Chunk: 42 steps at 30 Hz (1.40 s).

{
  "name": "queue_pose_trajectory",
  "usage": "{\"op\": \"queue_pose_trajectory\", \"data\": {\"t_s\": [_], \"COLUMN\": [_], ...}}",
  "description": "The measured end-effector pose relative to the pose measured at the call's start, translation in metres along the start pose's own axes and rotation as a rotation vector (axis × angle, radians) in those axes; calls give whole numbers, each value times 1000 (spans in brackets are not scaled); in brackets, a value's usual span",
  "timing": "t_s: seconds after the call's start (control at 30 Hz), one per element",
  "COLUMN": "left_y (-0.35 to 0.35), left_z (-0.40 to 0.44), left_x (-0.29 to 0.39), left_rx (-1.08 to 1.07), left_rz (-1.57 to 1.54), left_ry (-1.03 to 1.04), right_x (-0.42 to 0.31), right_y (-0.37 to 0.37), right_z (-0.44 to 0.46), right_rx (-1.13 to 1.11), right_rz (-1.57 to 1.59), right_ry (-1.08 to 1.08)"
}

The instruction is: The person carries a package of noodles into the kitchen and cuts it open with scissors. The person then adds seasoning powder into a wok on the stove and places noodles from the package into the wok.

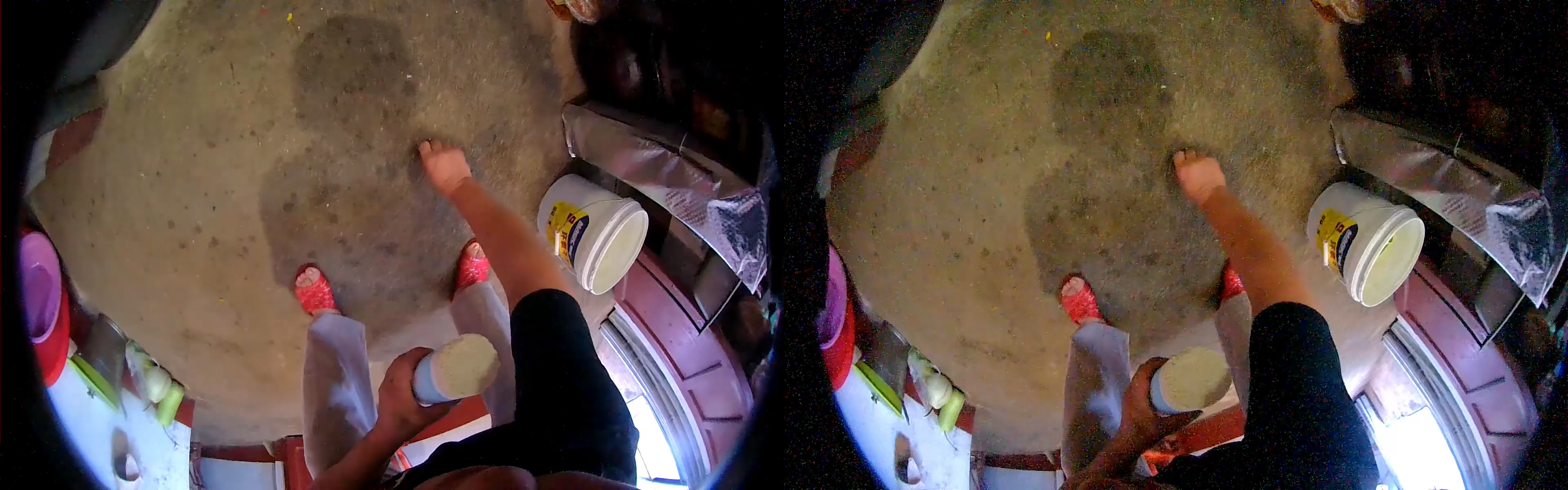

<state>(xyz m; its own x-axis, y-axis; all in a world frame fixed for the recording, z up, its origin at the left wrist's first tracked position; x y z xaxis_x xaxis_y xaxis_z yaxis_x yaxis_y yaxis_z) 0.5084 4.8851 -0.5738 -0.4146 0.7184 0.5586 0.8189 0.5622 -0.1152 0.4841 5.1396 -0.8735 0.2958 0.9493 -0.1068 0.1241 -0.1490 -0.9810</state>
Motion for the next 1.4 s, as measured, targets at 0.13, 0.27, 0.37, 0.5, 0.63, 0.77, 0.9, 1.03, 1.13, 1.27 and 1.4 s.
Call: {"op": "queue_pose_trajectory", "data": {"t_s": [0.13,0.27,0.37,0.5,0.63,0.77,0.9,1.03,1.13,1.27,1.4], "left_y": [2,0,1,3,13,22,24,30,30,18,15], "left_z": [1,4,3,3,4,6,3,0,-2,-3,-6], "left_x": [6,15,14,16,10,13,27,17,8,19,5], "left_rx": [25,13,34,92,114,153,144,152,150,91,70], "left_rz": [-32,0,-9,3,-67,-104,-96,-39,-132,6,19], "left_ry": [1,-3,1,52,79,69,73,51,105,126,48], "right_x": [9,32,45,68,124,202,225,162,105,57,45], "right_y": [0,-14,-39,-118,-216,-268,-265,-255,-171,-44,6], "right_z": [4,-6,-38,-96,-177,-259,-290,-214,-160,-79,-52], "right_rx": [-19,2,143,84,111,185,51,173,164,-97,38], "right_rz": [-17,351,458,495,272,134,-117,169,352,278,213], "right_ry": [-34,256,428,559,682,896,769,764,522,470,511]}}
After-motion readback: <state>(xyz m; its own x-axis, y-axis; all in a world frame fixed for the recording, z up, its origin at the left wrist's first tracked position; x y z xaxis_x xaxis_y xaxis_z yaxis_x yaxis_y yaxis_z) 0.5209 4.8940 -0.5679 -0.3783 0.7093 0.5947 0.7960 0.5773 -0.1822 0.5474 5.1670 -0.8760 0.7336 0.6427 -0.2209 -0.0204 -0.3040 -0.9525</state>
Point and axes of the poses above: each hand's wrist, its own z-axis towards the middle knuckle, its own y-axis out of the palm, x = y × z, the point moved 3 cm from there along z, towards the middle knuckle, and after that the axes turned 14 degrees about x, right-handed, at the moved point
